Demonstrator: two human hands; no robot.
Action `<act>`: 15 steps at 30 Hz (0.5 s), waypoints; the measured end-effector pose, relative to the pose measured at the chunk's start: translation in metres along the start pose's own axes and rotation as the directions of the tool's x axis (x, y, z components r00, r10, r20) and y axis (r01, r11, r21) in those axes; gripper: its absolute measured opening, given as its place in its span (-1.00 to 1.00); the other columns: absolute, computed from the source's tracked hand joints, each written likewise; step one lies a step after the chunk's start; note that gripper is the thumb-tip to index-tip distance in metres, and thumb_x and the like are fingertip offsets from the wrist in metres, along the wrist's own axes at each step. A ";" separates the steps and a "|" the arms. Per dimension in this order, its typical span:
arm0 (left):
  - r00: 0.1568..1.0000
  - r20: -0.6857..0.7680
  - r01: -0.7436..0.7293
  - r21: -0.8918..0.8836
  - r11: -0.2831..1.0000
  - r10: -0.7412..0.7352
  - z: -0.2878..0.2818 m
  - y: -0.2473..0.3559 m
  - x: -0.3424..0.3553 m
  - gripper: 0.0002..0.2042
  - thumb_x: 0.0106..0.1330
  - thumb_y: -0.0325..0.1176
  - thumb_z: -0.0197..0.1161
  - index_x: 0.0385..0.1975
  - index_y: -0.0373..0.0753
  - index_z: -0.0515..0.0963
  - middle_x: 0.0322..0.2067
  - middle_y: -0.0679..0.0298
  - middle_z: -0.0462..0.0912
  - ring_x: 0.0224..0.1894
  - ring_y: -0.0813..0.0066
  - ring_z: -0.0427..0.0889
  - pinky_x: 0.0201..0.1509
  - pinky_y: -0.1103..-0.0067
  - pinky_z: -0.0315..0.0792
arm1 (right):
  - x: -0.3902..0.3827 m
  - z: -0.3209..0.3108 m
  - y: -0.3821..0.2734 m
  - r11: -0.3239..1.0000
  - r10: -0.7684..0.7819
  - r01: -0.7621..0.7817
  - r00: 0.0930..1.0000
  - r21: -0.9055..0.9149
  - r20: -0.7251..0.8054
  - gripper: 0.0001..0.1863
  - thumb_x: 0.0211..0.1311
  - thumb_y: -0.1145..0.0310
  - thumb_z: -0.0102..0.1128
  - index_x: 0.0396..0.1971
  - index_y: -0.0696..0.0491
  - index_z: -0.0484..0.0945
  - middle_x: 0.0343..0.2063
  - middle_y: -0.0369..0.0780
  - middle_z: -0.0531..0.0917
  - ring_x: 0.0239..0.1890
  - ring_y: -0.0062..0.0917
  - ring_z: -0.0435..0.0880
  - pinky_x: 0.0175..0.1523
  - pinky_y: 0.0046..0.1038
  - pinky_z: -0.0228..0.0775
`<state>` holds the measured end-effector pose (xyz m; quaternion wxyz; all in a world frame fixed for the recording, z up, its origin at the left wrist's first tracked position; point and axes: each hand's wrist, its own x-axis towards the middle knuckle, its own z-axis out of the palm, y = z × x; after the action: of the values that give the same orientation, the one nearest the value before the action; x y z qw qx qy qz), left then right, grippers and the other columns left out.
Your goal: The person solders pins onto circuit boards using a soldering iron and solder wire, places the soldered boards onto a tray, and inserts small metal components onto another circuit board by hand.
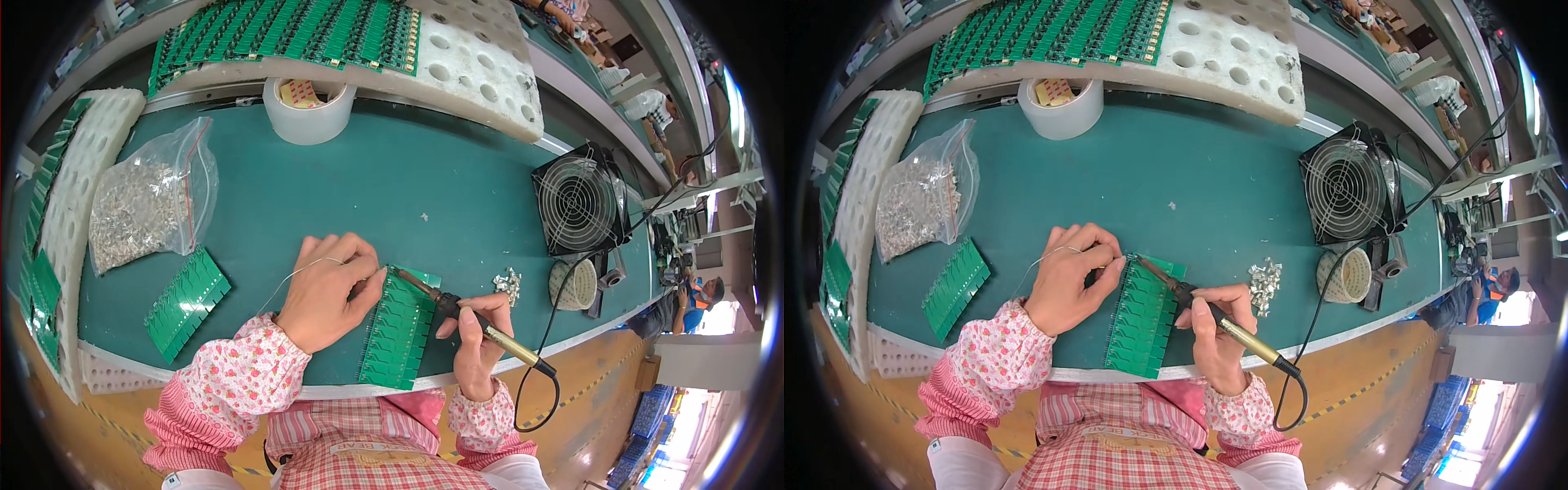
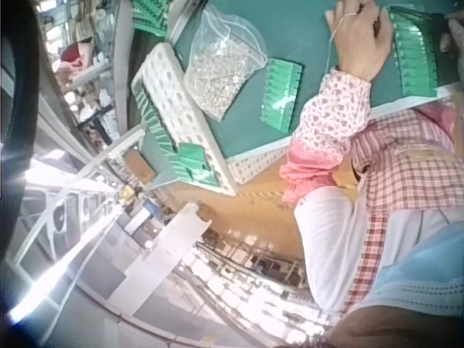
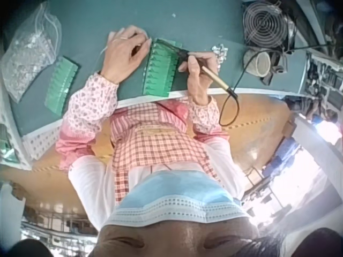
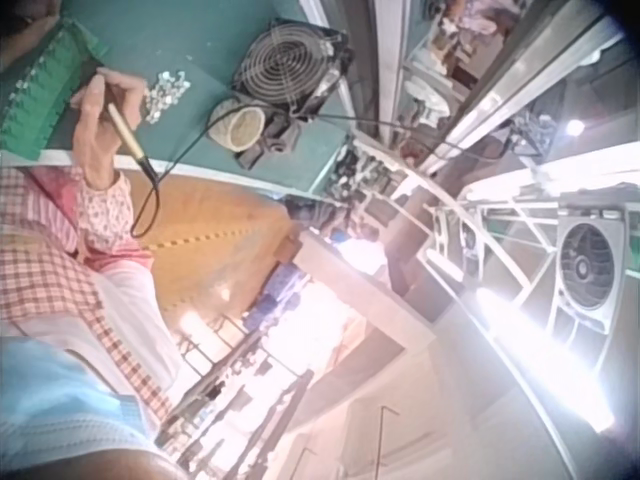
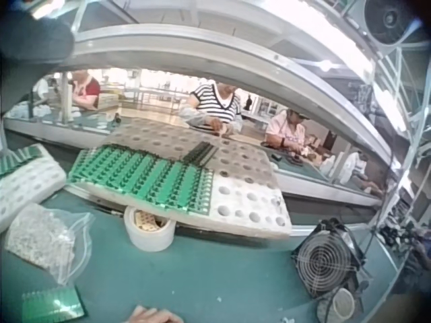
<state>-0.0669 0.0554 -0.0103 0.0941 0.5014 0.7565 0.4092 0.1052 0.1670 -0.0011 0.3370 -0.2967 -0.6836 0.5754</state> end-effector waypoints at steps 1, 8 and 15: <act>1.000 -0.006 -0.003 0.009 1.000 0.003 0.001 -0.001 0.000 -0.89 0.16 -0.42 0.20 -0.58 -0.25 0.49 -0.39 0.35 0.50 -0.39 0.41 0.40 -0.20 0.50 0.16 | 0.001 0.000 0.000 1.000 0.008 -0.008 1.000 -0.008 0.013 -0.82 0.22 0.38 0.02 -0.35 0.19 0.33 -0.46 -0.14 0.48 -0.68 -0.54 0.50 -0.49 -0.55 0.39; 1.000 -0.020 0.003 0.004 1.000 -0.002 0.001 -0.001 0.001 -0.89 0.16 -0.42 0.21 -0.58 -0.24 0.49 -0.40 0.35 0.50 -0.39 0.41 0.40 -0.20 0.49 0.16 | 0.002 -0.003 0.002 0.998 -0.002 0.001 1.000 0.067 0.020 -0.84 0.24 0.45 0.08 -0.34 0.23 0.35 -0.60 -0.19 0.55 -0.62 -0.62 0.57 -0.49 -0.60 0.45; 1.000 -0.020 -0.010 0.015 1.000 0.010 0.000 0.000 0.001 -0.89 0.16 -0.42 0.22 -0.58 -0.24 0.49 -0.40 0.36 0.50 -0.39 0.40 0.40 -0.21 0.49 0.16 | 0.002 -0.003 0.004 0.999 -0.021 0.020 0.999 0.034 0.030 -0.83 0.24 0.44 0.08 -0.35 0.23 0.35 -0.58 -0.19 0.56 -0.61 -0.63 0.57 -0.48 -0.62 0.43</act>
<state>-0.0673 0.0559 -0.0107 0.0808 0.5018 0.7578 0.4091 0.1068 0.1705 -0.0042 0.3372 -0.2752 -0.6818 0.5879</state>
